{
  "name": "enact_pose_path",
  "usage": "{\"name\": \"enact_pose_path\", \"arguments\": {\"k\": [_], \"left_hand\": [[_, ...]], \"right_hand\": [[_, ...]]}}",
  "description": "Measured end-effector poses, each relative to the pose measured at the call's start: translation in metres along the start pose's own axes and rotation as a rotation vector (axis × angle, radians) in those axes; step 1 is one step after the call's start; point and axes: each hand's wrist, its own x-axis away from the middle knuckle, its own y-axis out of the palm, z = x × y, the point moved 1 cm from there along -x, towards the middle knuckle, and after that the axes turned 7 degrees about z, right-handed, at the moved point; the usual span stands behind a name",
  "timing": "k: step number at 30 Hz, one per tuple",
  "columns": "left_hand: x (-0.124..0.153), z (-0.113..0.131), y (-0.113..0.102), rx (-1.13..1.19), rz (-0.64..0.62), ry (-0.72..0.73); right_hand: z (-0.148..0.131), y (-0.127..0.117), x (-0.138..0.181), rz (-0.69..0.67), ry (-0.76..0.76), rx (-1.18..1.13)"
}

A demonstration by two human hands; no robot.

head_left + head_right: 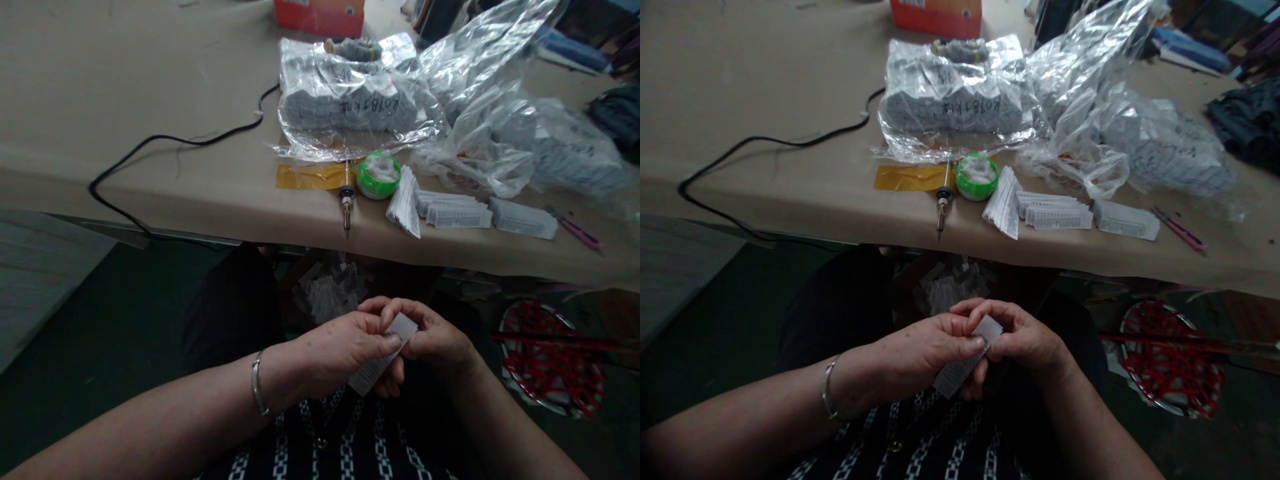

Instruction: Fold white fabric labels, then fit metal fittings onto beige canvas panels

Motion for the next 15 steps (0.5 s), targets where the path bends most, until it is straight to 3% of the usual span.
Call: {"name": "enact_pose_path", "arguments": {"k": [3, 7, 15], "left_hand": [[0.0, -0.002, 0.0, -0.004, 0.006, -0.018], [0.002, -0.006, -0.002, 0.031, 0.012, -0.041], [0.016, -0.02, -0.008, 0.152, 0.037, -0.05]], "right_hand": [[-0.002, 0.004, 0.001, 0.019, -0.002, 0.084], [-0.003, 0.012, 0.008, 0.188, 0.0, 0.271], [-0.005, 0.03, 0.033, 0.371, -0.393, 1.068]]}}
